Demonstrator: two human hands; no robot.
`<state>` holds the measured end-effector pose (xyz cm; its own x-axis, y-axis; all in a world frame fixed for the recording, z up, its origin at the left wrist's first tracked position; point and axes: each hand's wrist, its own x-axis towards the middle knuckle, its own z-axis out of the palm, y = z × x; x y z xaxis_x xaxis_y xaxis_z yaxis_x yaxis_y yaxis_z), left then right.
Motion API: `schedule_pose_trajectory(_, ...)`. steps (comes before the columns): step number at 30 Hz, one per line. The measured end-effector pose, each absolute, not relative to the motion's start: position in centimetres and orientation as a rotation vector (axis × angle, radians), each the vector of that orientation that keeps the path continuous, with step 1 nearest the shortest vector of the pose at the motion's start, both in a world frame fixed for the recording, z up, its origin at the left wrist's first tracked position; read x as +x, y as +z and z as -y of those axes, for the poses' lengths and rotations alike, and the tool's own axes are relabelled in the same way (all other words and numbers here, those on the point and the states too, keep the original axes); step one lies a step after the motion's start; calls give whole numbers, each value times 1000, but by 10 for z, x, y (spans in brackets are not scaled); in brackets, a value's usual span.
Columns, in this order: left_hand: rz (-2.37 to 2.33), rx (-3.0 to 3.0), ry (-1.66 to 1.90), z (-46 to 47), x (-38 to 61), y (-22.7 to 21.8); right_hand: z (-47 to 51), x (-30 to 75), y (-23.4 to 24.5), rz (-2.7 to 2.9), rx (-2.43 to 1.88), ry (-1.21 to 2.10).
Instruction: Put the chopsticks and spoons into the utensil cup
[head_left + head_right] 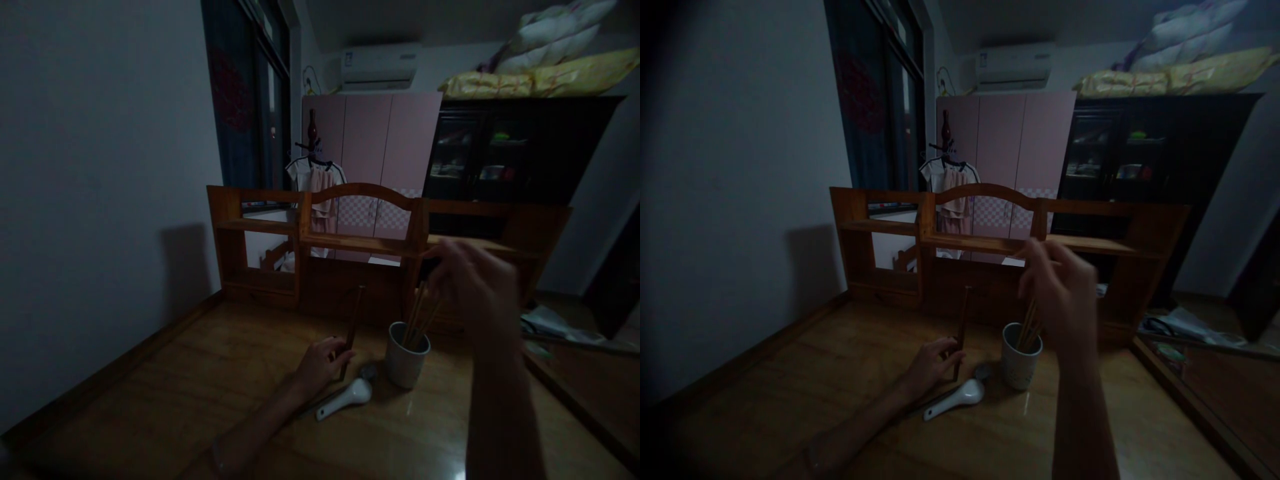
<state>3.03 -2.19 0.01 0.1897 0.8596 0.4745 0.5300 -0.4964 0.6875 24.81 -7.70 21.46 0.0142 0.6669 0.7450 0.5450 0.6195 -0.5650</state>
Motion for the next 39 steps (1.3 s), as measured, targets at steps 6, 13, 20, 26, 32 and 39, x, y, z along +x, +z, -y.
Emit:
schedule_pose_trajectory(6,-1297,2192,1166,21,29,0,32,218,190,2247,-993,366)
schedule_pose_trajectory(13,-1320,2212,1128,19,29,-2,18,215,179,2270,-1015,410)
schedule_pose_trajectory(20,-1256,2169,1141,20,28,-1,13,216,179,2250,-1020,395)
schedule_pose_trajectory(26,-1238,2134,1113,19,27,-2,9,213,178,2225,-1034,371)
schedule_pose_trajectory(32,-1274,2125,1103,18,27,-4,5,211,173,2210,-985,390)
schedule_pose_trajectory(39,-1311,2159,1070,21,28,-2,10,211,175,2204,-1004,357)
